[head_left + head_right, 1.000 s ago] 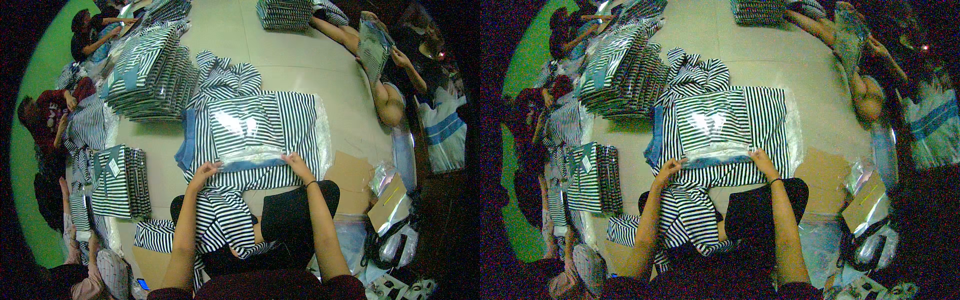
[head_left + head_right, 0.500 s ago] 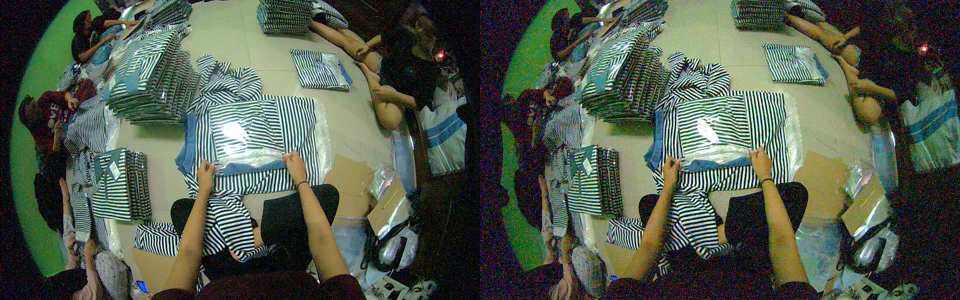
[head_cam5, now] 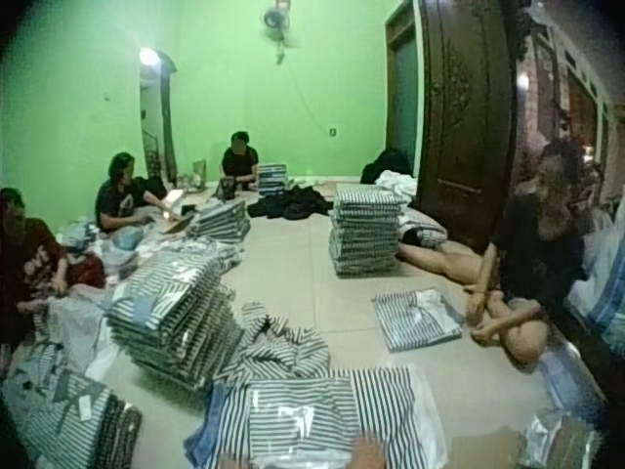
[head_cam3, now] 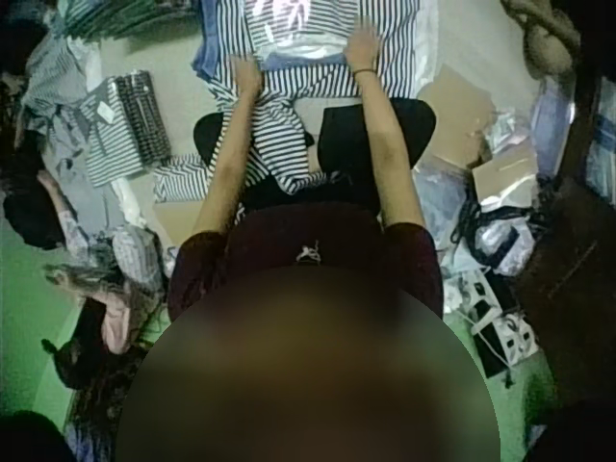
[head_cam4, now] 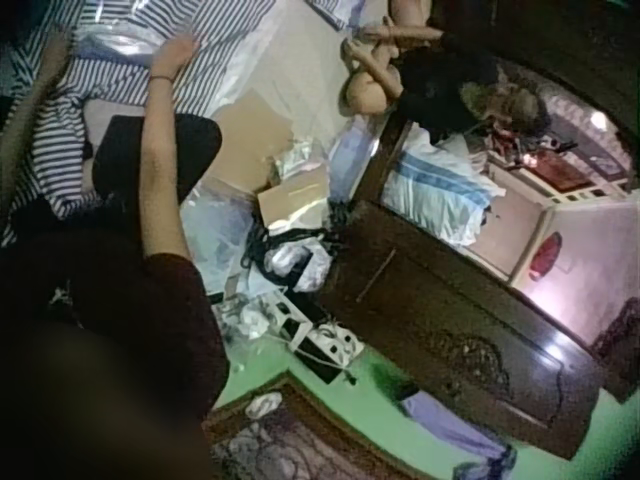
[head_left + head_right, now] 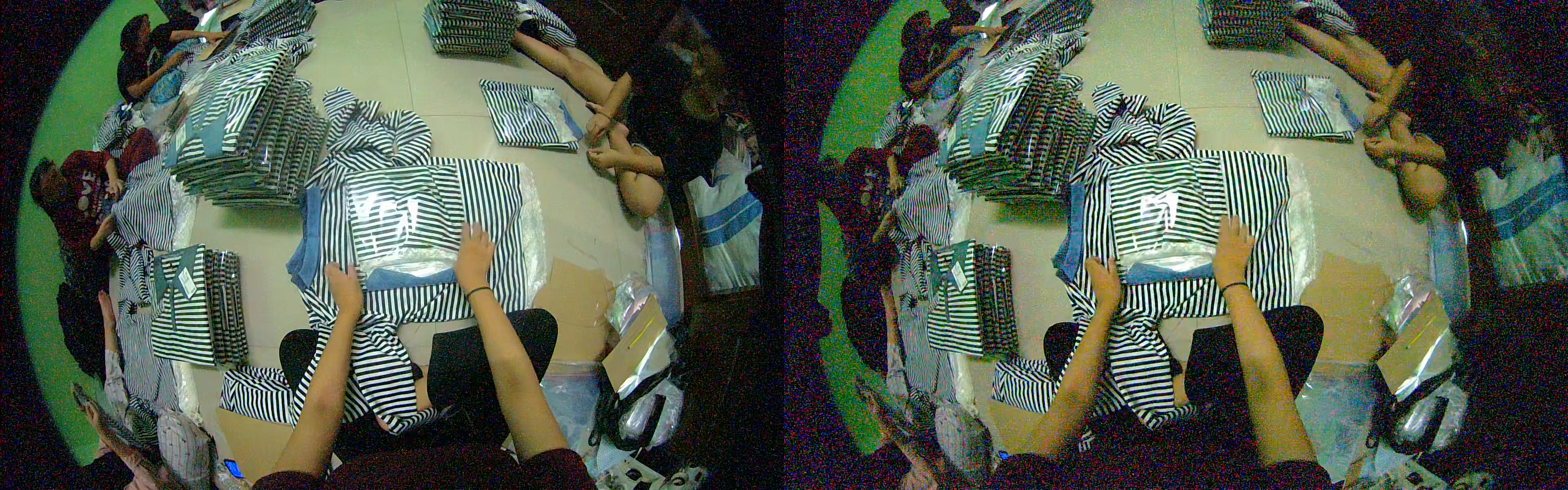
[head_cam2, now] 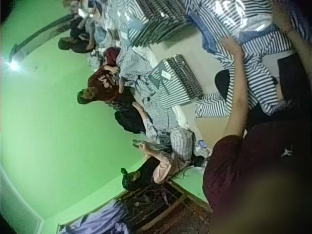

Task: The person folds striped shirts and places them into clear plastic bags. They insert a cardboard piece into each bag to keep the shirt flat, then seal the bag and set it aside. The process is repeated for multiple shirts.

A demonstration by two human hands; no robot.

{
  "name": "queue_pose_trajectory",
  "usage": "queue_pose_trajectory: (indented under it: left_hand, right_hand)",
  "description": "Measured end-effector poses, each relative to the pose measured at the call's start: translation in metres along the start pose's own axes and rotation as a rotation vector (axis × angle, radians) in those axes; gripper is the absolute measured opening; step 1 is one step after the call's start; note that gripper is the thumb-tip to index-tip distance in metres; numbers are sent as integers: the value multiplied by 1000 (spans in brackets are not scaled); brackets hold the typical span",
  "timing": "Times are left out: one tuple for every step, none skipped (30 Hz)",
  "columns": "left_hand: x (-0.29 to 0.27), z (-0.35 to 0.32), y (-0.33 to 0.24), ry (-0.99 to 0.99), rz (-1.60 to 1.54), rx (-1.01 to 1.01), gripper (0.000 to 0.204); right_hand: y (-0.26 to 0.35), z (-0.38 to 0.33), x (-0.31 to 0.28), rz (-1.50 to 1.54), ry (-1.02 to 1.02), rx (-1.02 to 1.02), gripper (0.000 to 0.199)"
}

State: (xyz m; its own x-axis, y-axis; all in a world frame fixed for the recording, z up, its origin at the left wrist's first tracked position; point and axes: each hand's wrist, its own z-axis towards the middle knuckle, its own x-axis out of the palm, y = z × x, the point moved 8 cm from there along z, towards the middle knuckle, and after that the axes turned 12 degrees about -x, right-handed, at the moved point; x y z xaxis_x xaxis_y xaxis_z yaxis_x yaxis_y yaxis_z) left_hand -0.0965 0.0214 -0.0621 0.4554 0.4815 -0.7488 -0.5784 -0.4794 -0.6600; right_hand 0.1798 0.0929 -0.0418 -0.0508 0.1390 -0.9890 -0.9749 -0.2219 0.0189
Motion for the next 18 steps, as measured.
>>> queue_pose_trajectory:
  left_hand:
    - [-7,-4,-7,-52,53,98,24]
    - [-14,-9,-13,-104,108,196,26]
    - [-21,-16,-19,-182,151,298,29]
    - [-3,-21,-18,142,84,351,32]
    - [1,-37,-32,184,122,610,43]
    - [10,-43,-31,290,158,644,51]
    - [18,-50,-31,365,196,712,58]
    - [25,-46,-20,464,231,593,69]
    - [31,-43,-10,494,345,506,70]
    - [31,-42,-10,479,319,524,70]
    - [33,-41,-5,492,350,493,69]
    - [33,-42,-6,481,338,514,68]
    - [32,-42,-5,463,352,516,67]
    - [33,-43,-5,457,374,525,66]
    - [31,-43,-6,415,413,548,66]
    - [30,-43,-8,392,430,558,66]
    - [25,-42,-14,321,426,610,66]
    - [25,-38,-14,308,505,602,65]
  right_hand:
    - [17,0,-16,45,-156,-133,35]
    - [32,-5,-33,107,-333,-233,32]
    - [47,-6,-34,331,-363,-248,27]
    - [73,-7,-19,475,-138,-356,34]
    - [105,-12,-20,619,-95,-551,35]
    - [128,-27,-14,559,29,-688,42]
    - [139,-36,-14,504,25,-774,54]
    - [132,-38,-9,462,52,-723,62]
    - [122,-42,6,375,196,-675,70]
    - [100,-42,6,402,136,-545,76]
    - [74,-44,4,395,58,-414,81]
    - [47,-46,11,334,83,-235,90]
    - [23,-49,12,434,37,-97,97]
    - [23,-50,17,400,66,-128,98]
    - [18,-51,24,339,142,-122,100]
    - [17,-50,26,368,150,-134,101]
    - [15,-50,29,328,196,-116,100]
    - [14,-48,28,328,220,-118,100]
